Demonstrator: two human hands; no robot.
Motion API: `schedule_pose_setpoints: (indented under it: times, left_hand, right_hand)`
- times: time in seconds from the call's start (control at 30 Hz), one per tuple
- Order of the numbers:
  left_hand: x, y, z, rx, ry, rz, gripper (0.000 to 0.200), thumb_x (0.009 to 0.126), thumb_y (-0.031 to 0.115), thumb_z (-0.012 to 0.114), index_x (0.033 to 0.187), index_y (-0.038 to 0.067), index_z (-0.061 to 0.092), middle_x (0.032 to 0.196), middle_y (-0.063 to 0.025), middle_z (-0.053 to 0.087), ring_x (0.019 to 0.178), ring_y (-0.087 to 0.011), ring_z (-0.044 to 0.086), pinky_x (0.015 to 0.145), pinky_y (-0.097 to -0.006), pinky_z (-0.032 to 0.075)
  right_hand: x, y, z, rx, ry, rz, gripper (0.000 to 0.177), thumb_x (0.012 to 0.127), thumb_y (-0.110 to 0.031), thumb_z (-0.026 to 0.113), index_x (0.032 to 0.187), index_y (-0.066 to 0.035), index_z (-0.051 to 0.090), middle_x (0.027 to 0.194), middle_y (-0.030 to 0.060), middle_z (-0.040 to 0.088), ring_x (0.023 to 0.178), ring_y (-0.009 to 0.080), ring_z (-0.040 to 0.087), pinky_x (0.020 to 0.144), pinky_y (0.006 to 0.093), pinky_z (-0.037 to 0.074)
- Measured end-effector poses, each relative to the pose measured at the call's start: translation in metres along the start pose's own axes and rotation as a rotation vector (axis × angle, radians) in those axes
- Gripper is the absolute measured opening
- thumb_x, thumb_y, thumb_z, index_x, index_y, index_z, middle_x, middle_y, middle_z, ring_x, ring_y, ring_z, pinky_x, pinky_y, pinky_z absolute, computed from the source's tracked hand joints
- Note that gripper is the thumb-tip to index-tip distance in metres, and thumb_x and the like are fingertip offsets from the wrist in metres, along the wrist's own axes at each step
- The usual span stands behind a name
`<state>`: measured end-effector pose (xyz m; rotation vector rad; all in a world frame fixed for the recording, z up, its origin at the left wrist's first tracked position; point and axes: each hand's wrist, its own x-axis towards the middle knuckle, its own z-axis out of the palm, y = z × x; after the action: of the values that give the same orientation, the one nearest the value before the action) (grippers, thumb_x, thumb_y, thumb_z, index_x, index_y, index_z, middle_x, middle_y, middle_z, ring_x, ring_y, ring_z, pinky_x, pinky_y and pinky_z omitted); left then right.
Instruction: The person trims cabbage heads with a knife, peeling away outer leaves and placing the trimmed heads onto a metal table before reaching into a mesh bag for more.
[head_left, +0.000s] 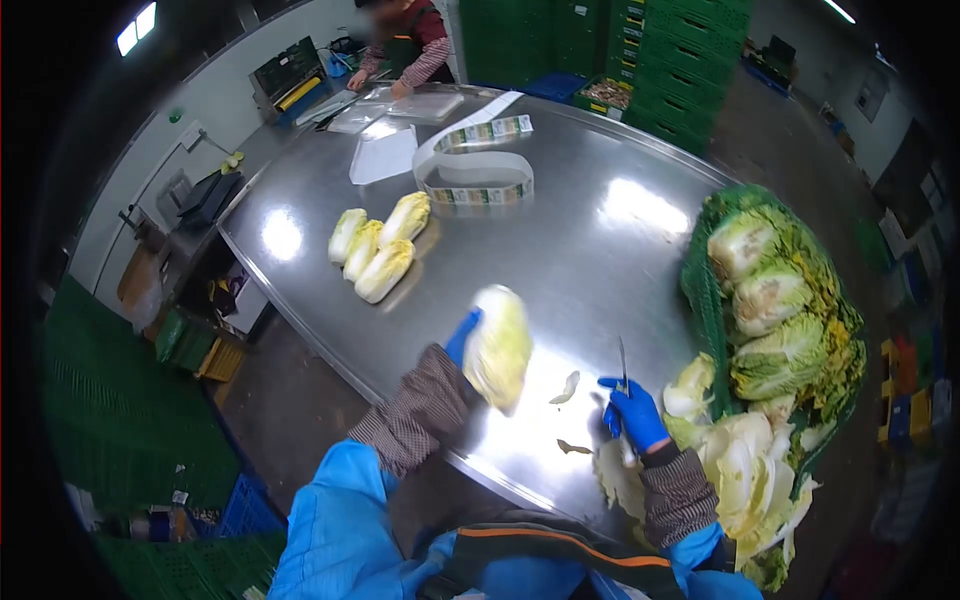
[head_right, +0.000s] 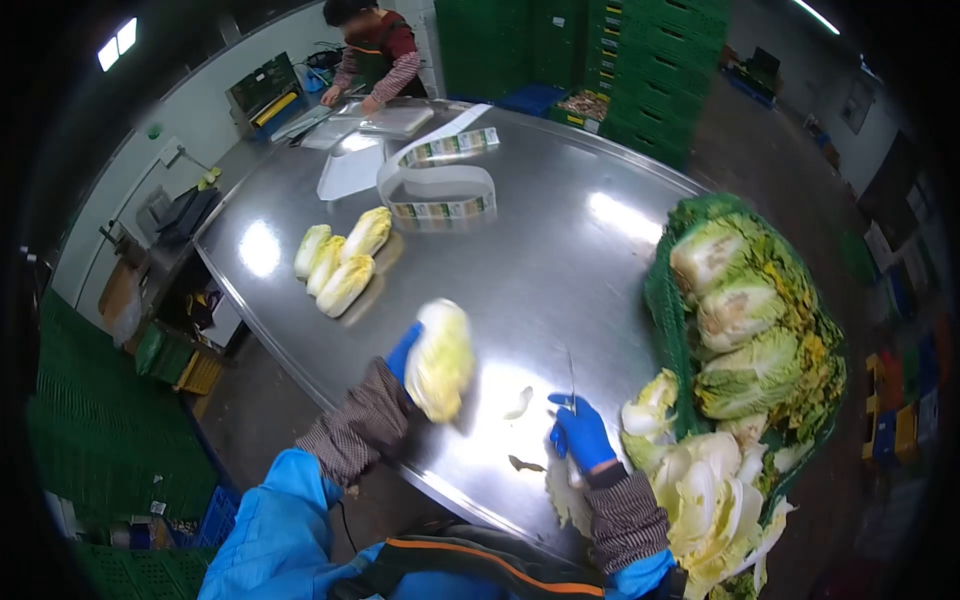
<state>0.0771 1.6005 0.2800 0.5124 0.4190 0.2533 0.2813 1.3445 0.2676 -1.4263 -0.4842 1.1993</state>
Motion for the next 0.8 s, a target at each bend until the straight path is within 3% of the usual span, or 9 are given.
schedule_pose_setpoints:
  times: [0.13, 0.27, 0.33, 0.37, 0.43, 0.5, 0.53, 0.6, 0.8]
  left_hand:
    - [0.038, 0.12, -0.143, 0.003, 0.251, 0.468, 0.068, 0.089, 0.057, 0.048, 0.135, 0.008, 0.04, 0.126, -0.0161, 0.052, 0.113, -0.0346, 0.053, 0.098, -0.0485, 0.042]
    - [0.018, 0.213, -0.169, -0.031, 0.204, 0.493, 0.074, 0.09, 0.059, 0.044, 0.14, 0.005, 0.032, 0.137, -0.0142, 0.044, 0.124, -0.0301, 0.045, 0.107, -0.0431, 0.035]
    - [0.044, 0.261, -0.263, 0.092, -0.008, 0.576, 0.067, 0.094, 0.052, 0.042, 0.14, 0.005, 0.031, 0.138, -0.0131, 0.043, 0.126, -0.0272, 0.043, 0.11, -0.0408, 0.031]
    - [0.042, 0.27, -0.252, -0.015, 0.19, 0.557, 0.062, 0.095, 0.05, 0.038, 0.14, 0.01, 0.031, 0.141, -0.0117, 0.038, 0.129, -0.026, 0.037, 0.111, -0.0443, 0.028]
    - [0.026, 0.249, -0.156, -0.172, 0.616, 0.451, 0.053, 0.096, 0.046, 0.03, 0.141, 0.018, 0.03, 0.147, -0.0091, 0.028, 0.137, -0.0236, 0.026, 0.112, -0.0514, 0.023]
    - [0.029, 0.228, -0.124, -0.072, 0.746, 0.393, 0.051, 0.095, 0.047, 0.032, 0.14, 0.023, 0.032, 0.146, -0.0078, 0.029, 0.136, -0.0228, 0.026, 0.109, -0.0512, 0.026]
    - [0.05, 0.21, -0.131, 0.07, 0.679, 0.375, 0.053, 0.092, 0.049, 0.039, 0.138, 0.023, 0.035, 0.142, -0.0077, 0.034, 0.131, -0.0232, 0.032, 0.105, -0.0475, 0.031]
    - [0.094, 0.151, -0.122, 0.325, 0.53, 0.223, 0.056, 0.087, 0.054, 0.052, 0.134, 0.025, 0.041, 0.134, -0.0075, 0.045, 0.122, -0.024, 0.044, 0.098, -0.04, 0.041]
    - [0.118, -0.124, 0.107, 0.843, 0.058, -0.379, 0.067, 0.082, 0.036, 0.064, 0.14, 0.018, 0.037, 0.102, -0.004, 0.063, 0.087, -0.0163, 0.059, 0.076, -0.0336, 0.047]
  right_hand:
    - [-0.012, -0.014, 0.024, -0.029, -0.045, -0.009, 0.034, 0.099, -0.02, 0.04, 0.126, -0.004, 0.052, 0.063, 0.002, 0.055, 0.05, 0.0086, 0.051, 0.049, 0.0219, 0.043]
    - [-0.017, -0.013, 0.031, 0.056, -0.076, -0.009, 0.04, 0.099, -0.026, 0.041, 0.132, -0.005, 0.047, 0.062, 0.0013, 0.054, 0.047, 0.0083, 0.049, 0.047, 0.0214, 0.042]
    - [-0.024, -0.003, 0.026, 0.082, -0.024, 0.026, 0.044, 0.098, -0.033, 0.042, 0.133, -0.006, 0.047, 0.063, 0.0019, 0.055, 0.045, 0.0087, 0.048, 0.046, 0.0212, 0.042]
    - [-0.027, 0.003, 0.025, 0.12, 0.0, 0.032, 0.043, 0.098, -0.032, 0.043, 0.134, -0.007, 0.046, 0.063, 0.0003, 0.053, 0.045, 0.0078, 0.047, 0.046, 0.0212, 0.042]
    - [-0.032, 0.014, 0.021, 0.058, 0.149, 0.03, 0.04, 0.098, -0.026, 0.044, 0.135, -0.012, 0.046, 0.068, -0.0006, 0.052, 0.059, 0.0047, 0.05, 0.053, 0.0181, 0.043]
    - [-0.052, 0.005, 0.023, -0.624, 0.381, -0.045, 0.047, 0.095, -0.028, 0.051, 0.139, -0.018, 0.041, 0.081, 0.0082, 0.061, 0.069, 0.0178, 0.06, 0.067, 0.0312, 0.05]
    - [-0.056, 0.007, 0.026, -0.755, 0.524, -0.273, 0.058, 0.089, -0.039, 0.057, 0.14, -0.018, 0.04, 0.08, 0.0116, 0.061, 0.066, 0.0253, 0.061, 0.066, 0.0359, 0.051]
    - [-0.074, 0.021, 0.021, -1.006, 0.485, -0.193, 0.076, 0.085, -0.046, 0.059, 0.146, -0.017, 0.024, 0.091, 0.0133, 0.062, 0.075, 0.028, 0.063, 0.07, 0.0378, 0.051]
    - [-0.135, 0.068, -0.004, -1.118, 0.47, 0.036, 0.099, 0.077, -0.047, 0.068, 0.148, -0.008, 0.01, 0.101, 0.0211, 0.057, 0.087, 0.0334, 0.061, 0.07, 0.0406, 0.051]
